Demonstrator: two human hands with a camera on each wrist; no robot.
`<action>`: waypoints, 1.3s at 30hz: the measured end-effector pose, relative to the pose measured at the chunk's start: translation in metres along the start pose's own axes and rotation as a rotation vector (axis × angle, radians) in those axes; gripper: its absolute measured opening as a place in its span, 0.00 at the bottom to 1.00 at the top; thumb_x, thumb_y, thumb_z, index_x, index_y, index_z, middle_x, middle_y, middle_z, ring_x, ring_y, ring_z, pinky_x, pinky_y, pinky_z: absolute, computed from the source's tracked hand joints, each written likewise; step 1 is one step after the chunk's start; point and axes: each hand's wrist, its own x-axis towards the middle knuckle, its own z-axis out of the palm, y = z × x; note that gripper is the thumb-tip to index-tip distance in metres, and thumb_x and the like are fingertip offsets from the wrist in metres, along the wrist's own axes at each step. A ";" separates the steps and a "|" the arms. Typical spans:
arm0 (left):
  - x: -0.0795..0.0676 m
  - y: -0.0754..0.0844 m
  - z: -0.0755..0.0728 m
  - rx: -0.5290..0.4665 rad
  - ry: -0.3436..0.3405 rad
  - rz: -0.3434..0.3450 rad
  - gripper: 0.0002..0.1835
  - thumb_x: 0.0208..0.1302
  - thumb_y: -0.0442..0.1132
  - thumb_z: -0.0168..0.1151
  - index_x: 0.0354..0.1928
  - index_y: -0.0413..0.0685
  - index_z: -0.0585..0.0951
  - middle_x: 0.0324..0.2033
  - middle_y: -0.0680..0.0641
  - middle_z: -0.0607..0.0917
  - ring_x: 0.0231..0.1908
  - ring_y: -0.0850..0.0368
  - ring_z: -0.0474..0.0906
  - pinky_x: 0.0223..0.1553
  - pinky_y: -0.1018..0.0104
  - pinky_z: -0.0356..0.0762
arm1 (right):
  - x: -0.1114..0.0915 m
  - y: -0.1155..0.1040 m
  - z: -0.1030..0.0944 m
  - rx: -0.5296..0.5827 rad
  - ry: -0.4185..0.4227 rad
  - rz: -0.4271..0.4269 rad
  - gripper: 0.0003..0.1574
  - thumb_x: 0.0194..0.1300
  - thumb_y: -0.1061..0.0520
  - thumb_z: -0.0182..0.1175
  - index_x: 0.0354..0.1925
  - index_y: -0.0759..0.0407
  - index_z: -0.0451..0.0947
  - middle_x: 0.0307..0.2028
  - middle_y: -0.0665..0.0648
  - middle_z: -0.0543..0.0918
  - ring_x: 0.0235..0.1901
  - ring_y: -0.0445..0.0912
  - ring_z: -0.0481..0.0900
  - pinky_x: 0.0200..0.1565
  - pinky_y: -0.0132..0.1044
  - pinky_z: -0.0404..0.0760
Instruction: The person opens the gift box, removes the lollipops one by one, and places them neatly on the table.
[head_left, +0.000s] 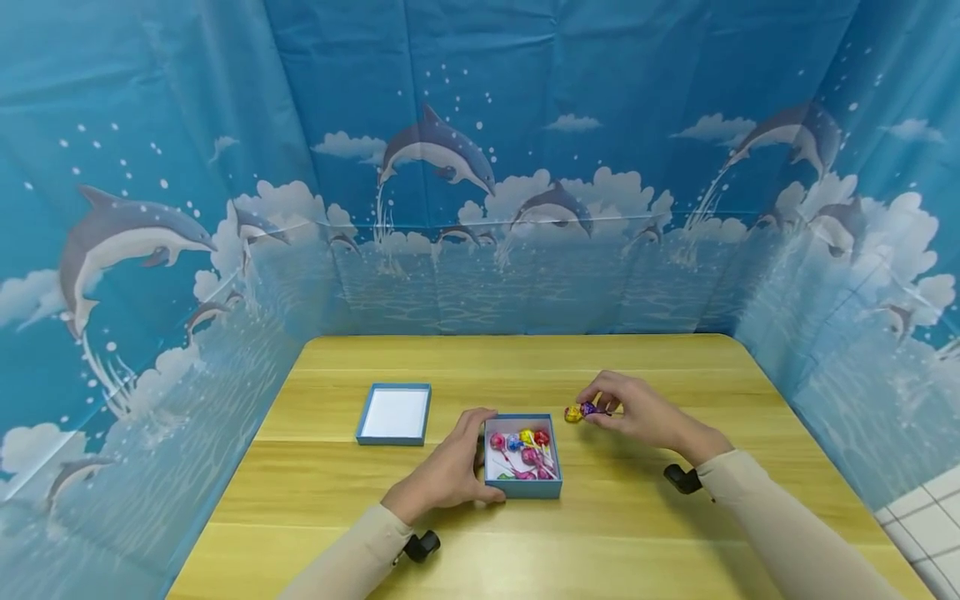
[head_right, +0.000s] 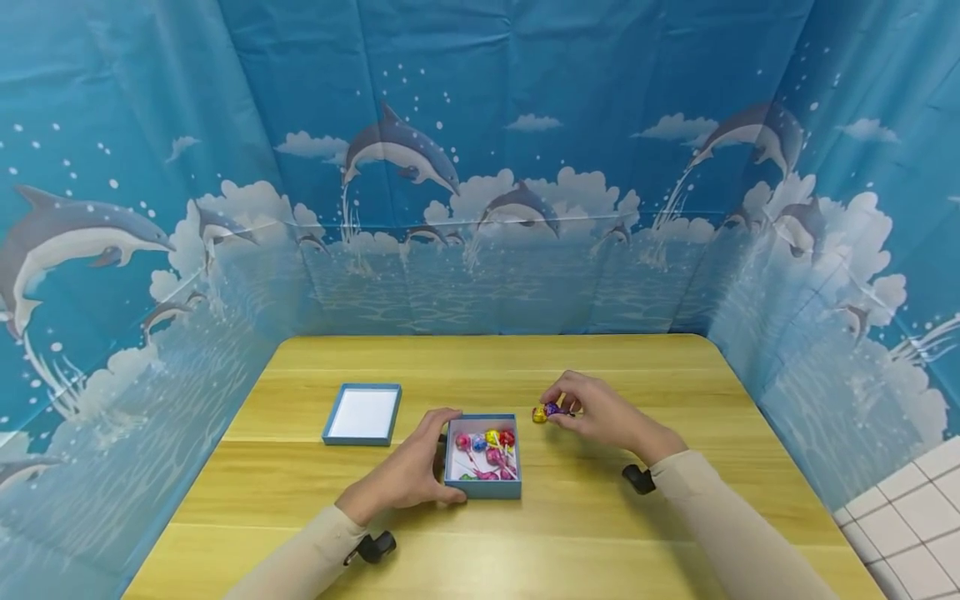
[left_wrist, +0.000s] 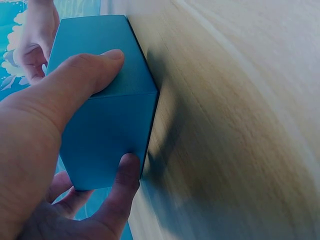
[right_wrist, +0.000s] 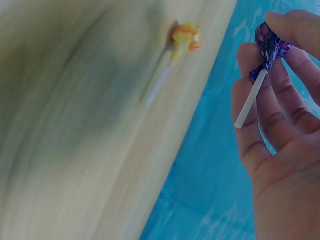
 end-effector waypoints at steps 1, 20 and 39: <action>0.000 0.000 0.000 0.003 -0.001 0.001 0.71 0.59 0.53 0.95 0.94 0.52 0.55 0.91 0.42 0.62 0.80 0.43 0.77 0.83 0.41 0.77 | -0.001 0.001 0.002 -0.003 -0.002 0.003 0.17 0.77 0.62 0.78 0.60 0.53 0.90 0.53 0.49 0.91 0.45 0.39 0.87 0.49 0.41 0.93; 0.001 0.000 -0.001 0.013 0.004 0.014 0.71 0.59 0.53 0.95 0.94 0.50 0.55 0.90 0.42 0.62 0.80 0.43 0.78 0.83 0.43 0.78 | 0.005 0.005 0.032 -0.014 -0.015 0.035 0.14 0.77 0.61 0.79 0.58 0.53 0.91 0.53 0.48 0.91 0.44 0.35 0.83 0.47 0.40 0.90; 0.002 0.000 -0.001 -0.002 0.001 0.005 0.70 0.58 0.52 0.95 0.94 0.51 0.56 0.90 0.43 0.62 0.78 0.46 0.78 0.83 0.44 0.78 | 0.003 0.018 0.047 -0.013 -0.033 0.117 0.14 0.78 0.60 0.79 0.58 0.51 0.91 0.55 0.48 0.92 0.45 0.36 0.84 0.48 0.37 0.89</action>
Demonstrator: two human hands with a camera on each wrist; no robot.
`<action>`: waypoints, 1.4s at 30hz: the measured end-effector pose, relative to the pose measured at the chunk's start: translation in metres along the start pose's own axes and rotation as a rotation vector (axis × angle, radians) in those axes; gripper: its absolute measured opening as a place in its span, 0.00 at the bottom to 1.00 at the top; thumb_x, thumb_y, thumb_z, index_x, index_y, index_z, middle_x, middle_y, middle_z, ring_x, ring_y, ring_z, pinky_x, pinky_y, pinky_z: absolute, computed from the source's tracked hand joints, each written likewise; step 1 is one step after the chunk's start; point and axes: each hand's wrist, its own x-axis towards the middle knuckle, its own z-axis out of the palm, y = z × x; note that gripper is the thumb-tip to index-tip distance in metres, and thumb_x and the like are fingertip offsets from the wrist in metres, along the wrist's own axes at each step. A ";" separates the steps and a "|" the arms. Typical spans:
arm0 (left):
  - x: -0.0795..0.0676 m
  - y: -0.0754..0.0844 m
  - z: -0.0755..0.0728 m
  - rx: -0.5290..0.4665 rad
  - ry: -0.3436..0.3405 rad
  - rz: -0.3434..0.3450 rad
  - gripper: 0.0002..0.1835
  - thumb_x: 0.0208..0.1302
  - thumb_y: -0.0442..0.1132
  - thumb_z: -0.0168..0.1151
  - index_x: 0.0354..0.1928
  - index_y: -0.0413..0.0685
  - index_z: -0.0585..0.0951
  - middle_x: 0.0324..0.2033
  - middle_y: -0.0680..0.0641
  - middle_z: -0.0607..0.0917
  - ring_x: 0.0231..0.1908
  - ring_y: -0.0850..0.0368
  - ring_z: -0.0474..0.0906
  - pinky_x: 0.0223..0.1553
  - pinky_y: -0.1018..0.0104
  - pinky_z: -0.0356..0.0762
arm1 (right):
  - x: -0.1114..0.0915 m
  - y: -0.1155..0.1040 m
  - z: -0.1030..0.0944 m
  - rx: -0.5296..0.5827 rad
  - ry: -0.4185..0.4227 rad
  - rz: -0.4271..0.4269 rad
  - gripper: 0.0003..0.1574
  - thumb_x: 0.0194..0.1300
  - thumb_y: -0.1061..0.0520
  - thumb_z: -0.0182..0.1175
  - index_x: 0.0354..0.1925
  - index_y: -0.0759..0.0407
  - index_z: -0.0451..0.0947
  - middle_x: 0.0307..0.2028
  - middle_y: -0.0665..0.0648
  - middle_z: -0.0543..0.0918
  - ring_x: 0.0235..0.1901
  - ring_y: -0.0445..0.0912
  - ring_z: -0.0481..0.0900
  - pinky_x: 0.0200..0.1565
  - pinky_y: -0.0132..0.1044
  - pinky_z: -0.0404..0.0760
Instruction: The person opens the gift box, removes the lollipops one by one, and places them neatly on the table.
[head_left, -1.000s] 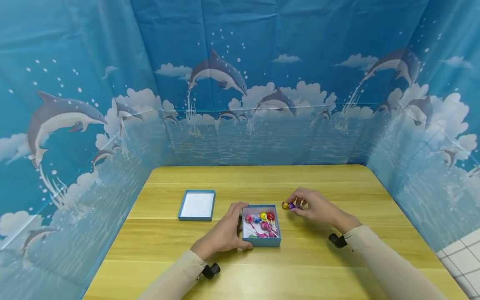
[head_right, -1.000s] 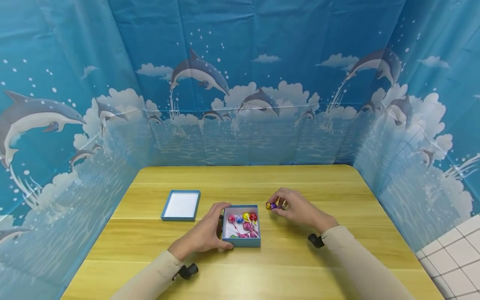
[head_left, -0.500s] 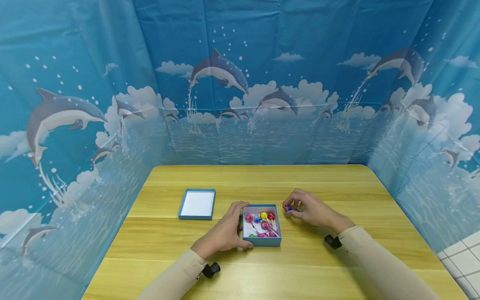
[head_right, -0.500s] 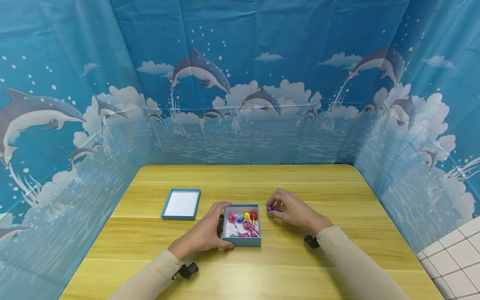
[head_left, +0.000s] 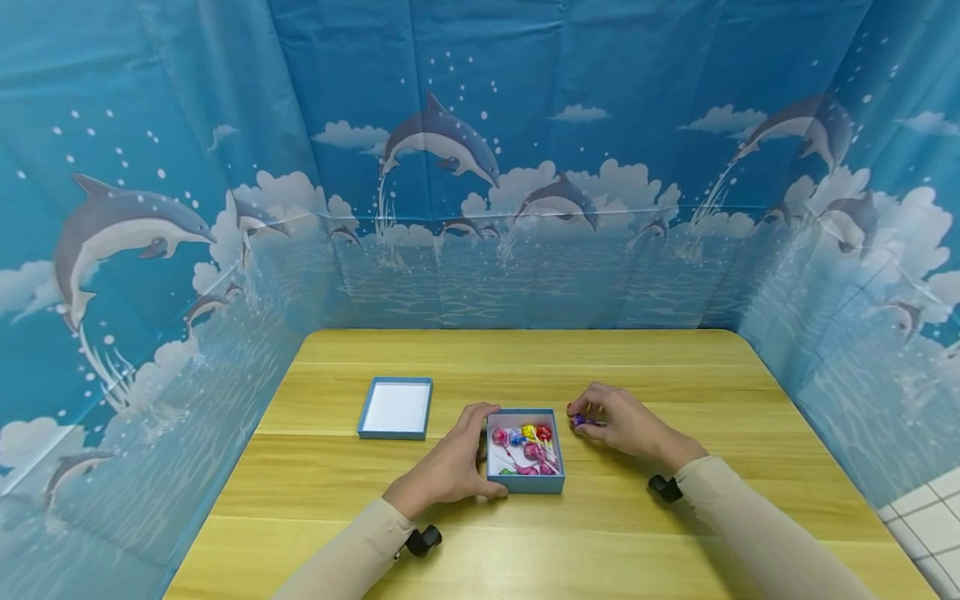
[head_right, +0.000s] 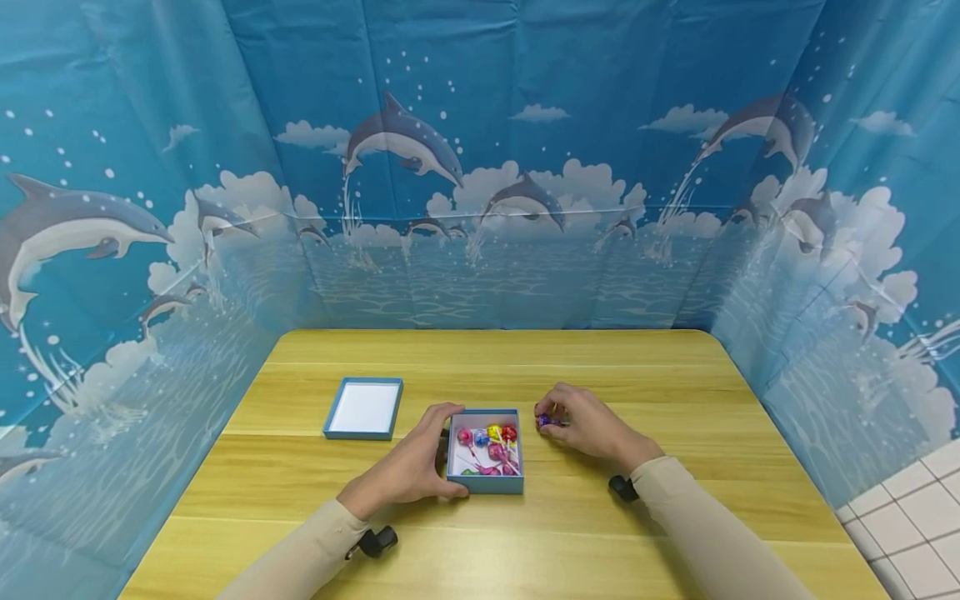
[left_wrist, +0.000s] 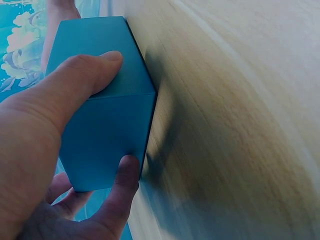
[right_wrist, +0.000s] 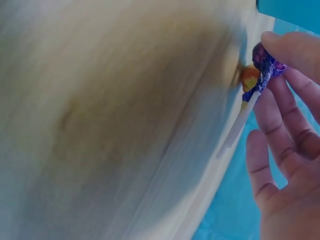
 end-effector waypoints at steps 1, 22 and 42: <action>0.000 0.000 0.000 -0.003 0.000 0.000 0.70 0.59 0.52 0.95 0.94 0.51 0.56 0.90 0.43 0.62 0.78 0.46 0.78 0.83 0.44 0.78 | 0.000 0.000 0.000 -0.003 0.001 0.001 0.14 0.78 0.60 0.79 0.58 0.51 0.91 0.55 0.49 0.92 0.45 0.36 0.84 0.48 0.37 0.88; 0.000 -0.001 -0.001 -0.007 -0.002 0.001 0.71 0.59 0.53 0.95 0.94 0.51 0.55 0.90 0.43 0.62 0.79 0.45 0.78 0.83 0.44 0.78 | 0.003 0.001 0.005 -0.001 0.021 -0.004 0.14 0.78 0.59 0.79 0.58 0.50 0.92 0.52 0.48 0.89 0.46 0.36 0.87 0.50 0.39 0.90; -0.001 -0.001 0.000 -0.005 0.002 0.007 0.71 0.59 0.52 0.95 0.94 0.50 0.55 0.90 0.43 0.62 0.77 0.46 0.79 0.82 0.44 0.79 | -0.002 0.004 0.005 -0.004 0.042 0.001 0.16 0.77 0.59 0.80 0.59 0.49 0.92 0.54 0.49 0.91 0.42 0.37 0.80 0.45 0.35 0.85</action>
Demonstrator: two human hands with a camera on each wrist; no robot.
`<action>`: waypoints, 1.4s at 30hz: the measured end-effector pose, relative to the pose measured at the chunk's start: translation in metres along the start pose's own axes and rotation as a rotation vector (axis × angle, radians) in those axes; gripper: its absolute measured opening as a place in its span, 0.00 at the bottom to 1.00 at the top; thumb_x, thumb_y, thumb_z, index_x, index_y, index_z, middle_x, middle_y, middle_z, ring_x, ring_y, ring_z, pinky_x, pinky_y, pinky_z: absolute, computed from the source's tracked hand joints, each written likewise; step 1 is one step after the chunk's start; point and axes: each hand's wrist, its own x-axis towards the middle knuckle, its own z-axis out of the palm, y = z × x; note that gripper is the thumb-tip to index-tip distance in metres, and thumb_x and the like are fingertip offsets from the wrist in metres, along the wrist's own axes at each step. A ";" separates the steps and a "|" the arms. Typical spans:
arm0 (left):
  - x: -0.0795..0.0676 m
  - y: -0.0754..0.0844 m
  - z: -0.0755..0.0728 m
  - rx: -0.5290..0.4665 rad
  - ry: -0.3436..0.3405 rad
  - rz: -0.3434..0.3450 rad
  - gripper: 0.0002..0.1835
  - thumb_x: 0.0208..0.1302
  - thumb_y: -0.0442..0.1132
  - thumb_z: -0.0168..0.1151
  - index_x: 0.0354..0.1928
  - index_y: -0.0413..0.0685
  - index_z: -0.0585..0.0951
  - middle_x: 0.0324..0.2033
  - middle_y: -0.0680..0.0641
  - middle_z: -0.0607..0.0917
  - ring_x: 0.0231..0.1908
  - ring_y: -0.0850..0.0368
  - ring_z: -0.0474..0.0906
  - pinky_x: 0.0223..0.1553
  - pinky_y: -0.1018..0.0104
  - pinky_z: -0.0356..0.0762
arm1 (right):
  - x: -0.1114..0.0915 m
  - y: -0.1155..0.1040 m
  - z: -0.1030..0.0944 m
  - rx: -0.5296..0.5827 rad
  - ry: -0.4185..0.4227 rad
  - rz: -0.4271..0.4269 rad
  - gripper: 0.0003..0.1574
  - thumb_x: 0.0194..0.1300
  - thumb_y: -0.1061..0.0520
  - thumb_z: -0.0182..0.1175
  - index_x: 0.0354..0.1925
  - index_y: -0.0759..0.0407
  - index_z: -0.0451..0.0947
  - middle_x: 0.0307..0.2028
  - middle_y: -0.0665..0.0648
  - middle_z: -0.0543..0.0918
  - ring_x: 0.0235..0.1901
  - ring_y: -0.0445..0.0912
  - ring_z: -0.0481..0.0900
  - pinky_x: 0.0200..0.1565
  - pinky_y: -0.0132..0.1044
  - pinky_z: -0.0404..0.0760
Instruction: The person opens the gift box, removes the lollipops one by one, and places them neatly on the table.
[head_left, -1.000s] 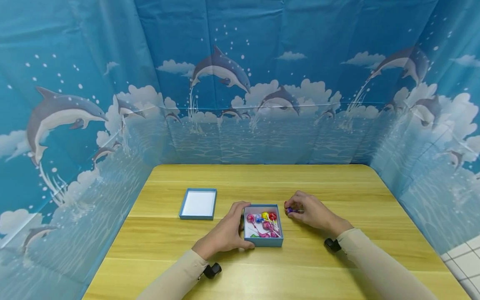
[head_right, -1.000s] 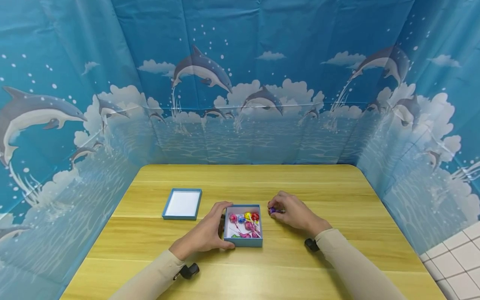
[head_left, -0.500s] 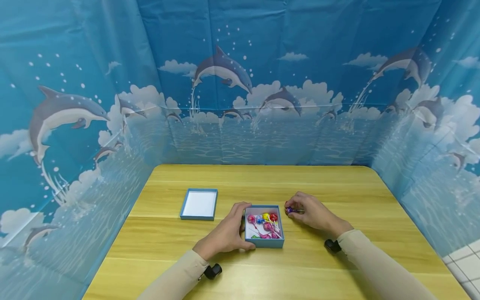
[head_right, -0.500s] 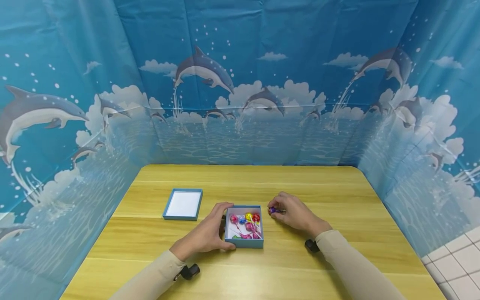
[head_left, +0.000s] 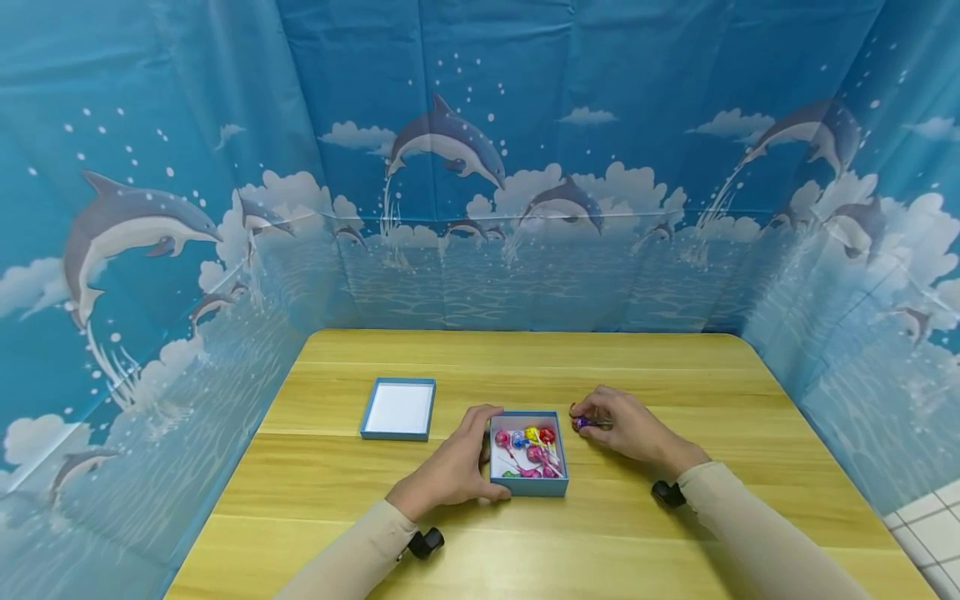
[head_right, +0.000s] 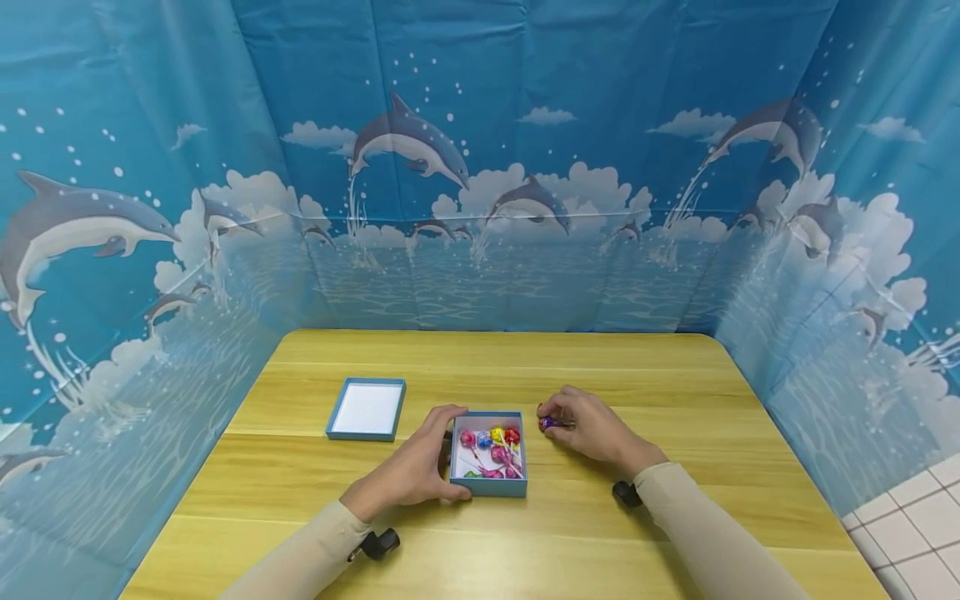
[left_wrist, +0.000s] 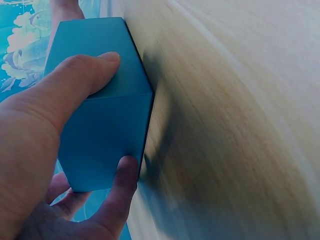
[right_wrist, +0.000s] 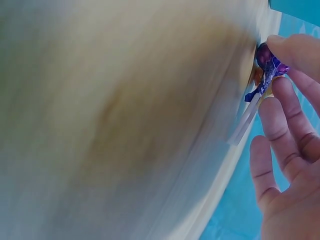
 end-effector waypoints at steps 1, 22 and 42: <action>0.000 0.000 0.000 0.001 0.000 0.001 0.71 0.59 0.52 0.95 0.94 0.50 0.56 0.90 0.43 0.62 0.77 0.46 0.79 0.82 0.44 0.79 | 0.000 0.000 0.000 -0.001 0.004 0.005 0.16 0.77 0.59 0.80 0.59 0.49 0.92 0.53 0.49 0.91 0.42 0.37 0.80 0.45 0.35 0.85; -0.003 0.000 0.003 -0.036 0.004 -0.005 0.72 0.59 0.56 0.94 0.95 0.53 0.55 0.89 0.42 0.64 0.80 0.43 0.77 0.84 0.39 0.75 | 0.000 -0.031 -0.014 -0.082 0.057 -0.098 0.14 0.80 0.57 0.78 0.60 0.49 0.92 0.56 0.51 0.91 0.48 0.47 0.87 0.51 0.50 0.92; -0.006 -0.004 -0.004 -0.159 -0.059 -0.045 0.63 0.73 0.66 0.81 0.97 0.59 0.53 0.88 0.38 0.66 0.61 0.53 0.82 0.60 0.59 0.86 | 0.027 -0.099 -0.020 -0.105 -0.149 -0.343 0.16 0.80 0.57 0.78 0.61 0.54 0.92 0.55 0.56 0.91 0.47 0.51 0.90 0.52 0.48 0.93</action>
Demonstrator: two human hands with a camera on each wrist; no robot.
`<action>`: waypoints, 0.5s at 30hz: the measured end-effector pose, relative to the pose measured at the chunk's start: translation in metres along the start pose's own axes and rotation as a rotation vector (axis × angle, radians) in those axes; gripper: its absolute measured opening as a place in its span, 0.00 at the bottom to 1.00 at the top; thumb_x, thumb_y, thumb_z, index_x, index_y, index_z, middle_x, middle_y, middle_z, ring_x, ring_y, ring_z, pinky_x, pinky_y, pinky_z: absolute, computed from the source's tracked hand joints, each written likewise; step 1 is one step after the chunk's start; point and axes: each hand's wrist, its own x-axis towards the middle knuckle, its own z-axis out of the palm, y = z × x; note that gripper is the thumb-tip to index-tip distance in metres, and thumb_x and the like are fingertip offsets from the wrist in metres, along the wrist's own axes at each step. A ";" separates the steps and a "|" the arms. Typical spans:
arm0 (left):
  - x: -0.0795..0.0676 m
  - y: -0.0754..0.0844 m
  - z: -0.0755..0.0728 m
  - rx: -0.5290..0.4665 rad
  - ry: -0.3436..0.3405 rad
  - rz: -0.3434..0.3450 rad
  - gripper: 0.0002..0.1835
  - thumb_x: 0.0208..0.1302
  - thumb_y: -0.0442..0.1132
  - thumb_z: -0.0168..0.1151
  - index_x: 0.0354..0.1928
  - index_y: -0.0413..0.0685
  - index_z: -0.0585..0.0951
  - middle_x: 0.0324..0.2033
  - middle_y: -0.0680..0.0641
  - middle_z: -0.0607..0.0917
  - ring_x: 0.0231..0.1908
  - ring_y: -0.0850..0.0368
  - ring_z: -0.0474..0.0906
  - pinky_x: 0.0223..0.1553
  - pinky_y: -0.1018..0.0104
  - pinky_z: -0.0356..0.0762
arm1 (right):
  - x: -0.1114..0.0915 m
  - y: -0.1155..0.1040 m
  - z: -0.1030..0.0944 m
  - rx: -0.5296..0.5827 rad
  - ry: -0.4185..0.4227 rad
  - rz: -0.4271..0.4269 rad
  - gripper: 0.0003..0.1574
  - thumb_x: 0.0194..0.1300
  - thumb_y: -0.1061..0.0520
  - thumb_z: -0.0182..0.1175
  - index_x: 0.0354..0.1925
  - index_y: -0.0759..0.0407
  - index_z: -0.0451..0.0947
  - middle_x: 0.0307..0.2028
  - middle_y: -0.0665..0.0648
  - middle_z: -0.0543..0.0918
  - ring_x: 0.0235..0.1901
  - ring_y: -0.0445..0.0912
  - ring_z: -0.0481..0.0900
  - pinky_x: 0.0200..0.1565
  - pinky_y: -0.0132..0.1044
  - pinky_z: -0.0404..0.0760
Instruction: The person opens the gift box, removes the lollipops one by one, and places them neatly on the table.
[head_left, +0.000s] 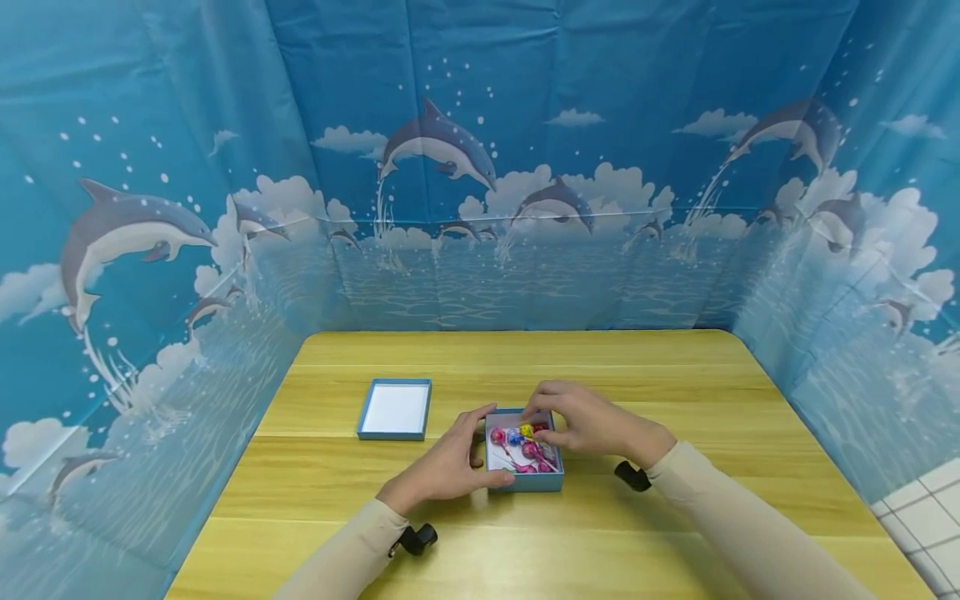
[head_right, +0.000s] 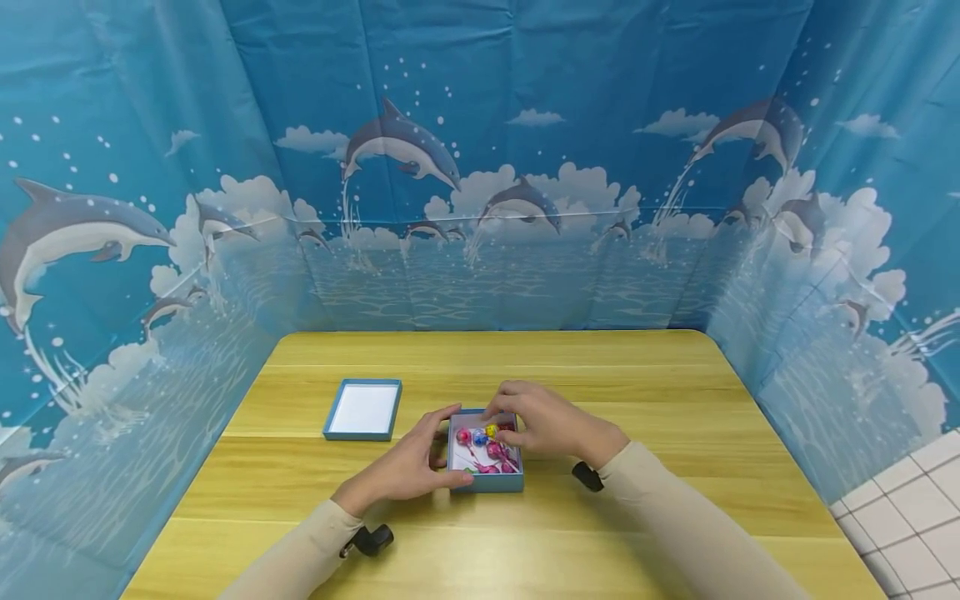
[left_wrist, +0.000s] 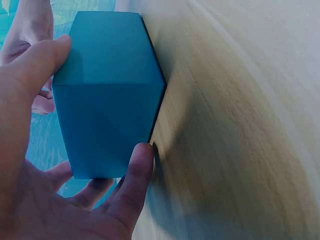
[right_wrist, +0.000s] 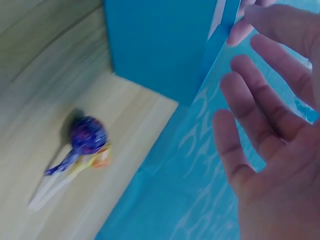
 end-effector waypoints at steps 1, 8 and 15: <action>0.000 0.000 -0.001 -0.007 -0.002 0.000 0.63 0.73 0.65 0.81 0.97 0.59 0.53 0.88 0.38 0.66 0.62 0.54 0.82 0.60 0.60 0.86 | 0.003 -0.002 0.000 0.003 -0.028 -0.007 0.16 0.80 0.57 0.77 0.62 0.54 0.93 0.56 0.56 0.91 0.49 0.51 0.90 0.54 0.48 0.93; 0.000 -0.001 -0.001 -0.036 -0.016 -0.003 0.63 0.74 0.64 0.82 0.97 0.60 0.52 0.89 0.38 0.64 0.65 0.54 0.81 0.64 0.59 0.86 | 0.022 -0.014 0.003 0.039 -0.211 -0.025 0.18 0.81 0.56 0.77 0.64 0.51 0.92 0.56 0.56 0.90 0.47 0.52 0.87 0.49 0.36 0.85; 0.001 -0.002 -0.001 -0.044 -0.020 0.007 0.63 0.73 0.63 0.82 0.97 0.60 0.52 0.89 0.39 0.65 0.64 0.54 0.82 0.63 0.60 0.84 | 0.040 -0.018 0.011 0.052 -0.343 -0.073 0.22 0.76 0.61 0.79 0.65 0.51 0.91 0.56 0.53 0.92 0.46 0.46 0.88 0.47 0.30 0.85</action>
